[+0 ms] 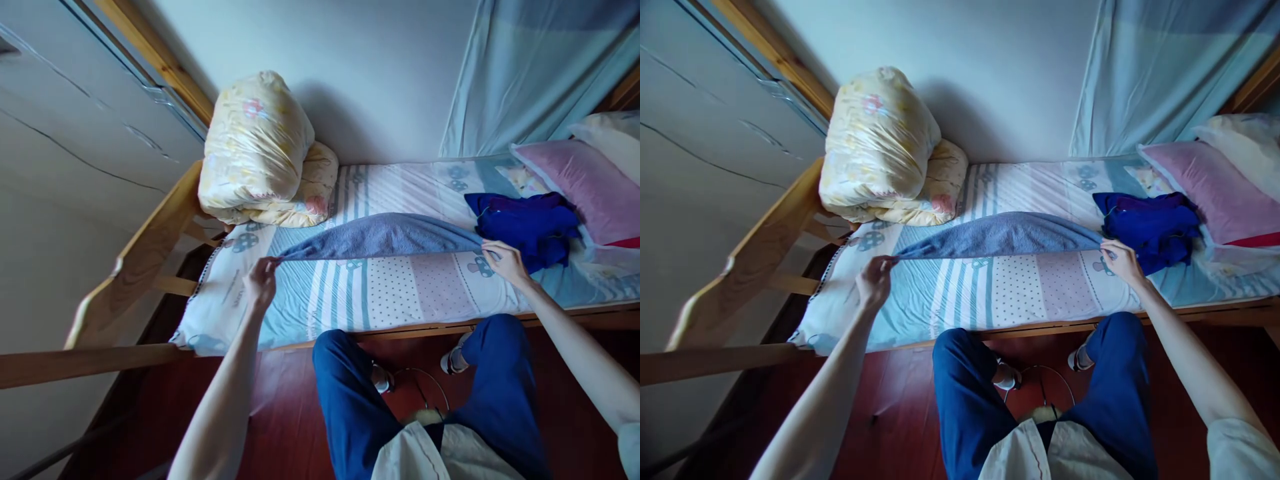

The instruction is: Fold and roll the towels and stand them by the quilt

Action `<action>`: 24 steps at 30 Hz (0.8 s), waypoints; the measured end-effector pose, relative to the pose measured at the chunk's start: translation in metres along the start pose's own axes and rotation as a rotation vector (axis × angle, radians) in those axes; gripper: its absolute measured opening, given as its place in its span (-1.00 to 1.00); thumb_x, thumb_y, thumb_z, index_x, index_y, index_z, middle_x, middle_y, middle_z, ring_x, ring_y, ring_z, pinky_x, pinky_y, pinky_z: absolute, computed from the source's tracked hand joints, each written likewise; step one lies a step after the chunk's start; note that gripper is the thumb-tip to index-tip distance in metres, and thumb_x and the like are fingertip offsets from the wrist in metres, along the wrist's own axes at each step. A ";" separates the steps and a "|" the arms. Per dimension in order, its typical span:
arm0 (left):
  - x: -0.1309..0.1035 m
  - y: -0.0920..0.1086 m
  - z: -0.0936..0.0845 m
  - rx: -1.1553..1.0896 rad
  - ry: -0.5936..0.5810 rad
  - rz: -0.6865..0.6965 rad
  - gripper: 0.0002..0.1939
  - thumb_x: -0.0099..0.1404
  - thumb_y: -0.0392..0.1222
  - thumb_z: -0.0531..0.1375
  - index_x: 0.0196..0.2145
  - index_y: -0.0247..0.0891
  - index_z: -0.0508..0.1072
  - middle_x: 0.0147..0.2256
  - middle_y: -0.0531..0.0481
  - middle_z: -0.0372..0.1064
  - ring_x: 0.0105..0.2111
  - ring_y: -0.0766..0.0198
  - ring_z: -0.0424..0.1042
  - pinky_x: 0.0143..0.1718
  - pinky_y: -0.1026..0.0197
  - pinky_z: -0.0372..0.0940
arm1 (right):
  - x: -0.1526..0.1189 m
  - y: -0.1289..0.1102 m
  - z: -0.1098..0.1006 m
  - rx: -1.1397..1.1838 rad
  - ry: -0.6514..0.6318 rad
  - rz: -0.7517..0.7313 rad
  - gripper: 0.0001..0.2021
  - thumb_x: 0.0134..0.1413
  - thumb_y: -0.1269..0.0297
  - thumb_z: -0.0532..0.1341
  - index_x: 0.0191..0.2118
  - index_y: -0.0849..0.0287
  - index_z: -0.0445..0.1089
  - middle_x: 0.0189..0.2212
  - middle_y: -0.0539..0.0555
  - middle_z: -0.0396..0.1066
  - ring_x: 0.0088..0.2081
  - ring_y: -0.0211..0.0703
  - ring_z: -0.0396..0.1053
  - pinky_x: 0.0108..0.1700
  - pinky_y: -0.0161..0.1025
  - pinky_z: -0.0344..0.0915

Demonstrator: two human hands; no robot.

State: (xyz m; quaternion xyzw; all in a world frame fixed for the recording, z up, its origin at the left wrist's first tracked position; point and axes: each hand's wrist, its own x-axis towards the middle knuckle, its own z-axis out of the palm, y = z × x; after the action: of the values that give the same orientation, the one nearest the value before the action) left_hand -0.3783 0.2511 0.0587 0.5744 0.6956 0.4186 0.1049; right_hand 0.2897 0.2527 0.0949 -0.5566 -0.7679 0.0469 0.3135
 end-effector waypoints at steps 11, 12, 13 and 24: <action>-0.107 -0.079 0.066 0.365 -0.531 0.127 -0.80 0.30 -0.27 0.10 -0.35 -0.22 0.54 -0.18 -0.22 0.56 -0.07 -0.02 0.47 -0.01 -0.01 0.40 | -0.075 0.046 0.097 -0.164 -0.465 0.337 -0.71 0.13 0.56 0.16 -0.24 0.21 0.65 -0.08 0.25 0.62 0.04 0.03 0.56 0.17 -0.11 0.46; -0.113 -0.085 0.066 0.417 -0.585 0.154 -0.79 0.30 -0.28 0.10 -0.37 -0.21 0.54 -0.19 -0.22 0.55 -0.08 -0.02 0.46 -0.05 0.00 0.41 | -0.080 0.048 0.100 -0.184 -0.498 0.357 -0.71 0.12 0.57 0.17 -0.24 0.21 0.65 -0.07 0.25 0.62 0.03 0.03 0.56 0.16 -0.12 0.46; -0.119 -0.089 0.065 0.469 -0.631 0.172 -0.77 0.31 -0.29 0.09 -0.38 -0.21 0.54 -0.20 -0.22 0.54 -0.10 -0.03 0.46 -0.11 0.03 0.42 | -0.085 0.049 0.103 -0.204 -0.532 0.382 -0.71 0.12 0.57 0.17 -0.23 0.21 0.65 -0.07 0.24 0.62 0.02 0.02 0.56 0.15 -0.13 0.46; -0.123 -0.084 0.074 0.632 -0.715 0.418 -0.57 0.29 -0.45 0.02 0.01 -0.25 0.50 -0.02 -0.27 0.46 0.00 0.00 0.44 -0.06 0.04 0.43 | -0.113 0.029 0.101 -0.320 -0.707 0.525 -0.67 0.20 0.53 0.13 -0.17 0.18 0.65 0.06 0.22 0.56 0.02 -0.04 0.54 0.05 -0.25 0.43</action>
State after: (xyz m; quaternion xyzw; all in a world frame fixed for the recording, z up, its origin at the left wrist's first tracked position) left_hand -0.3526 0.1775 -0.0881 0.8116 0.5793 -0.0223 0.0716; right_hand 0.2803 0.1915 -0.0459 -0.7233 -0.6584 0.1922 -0.0796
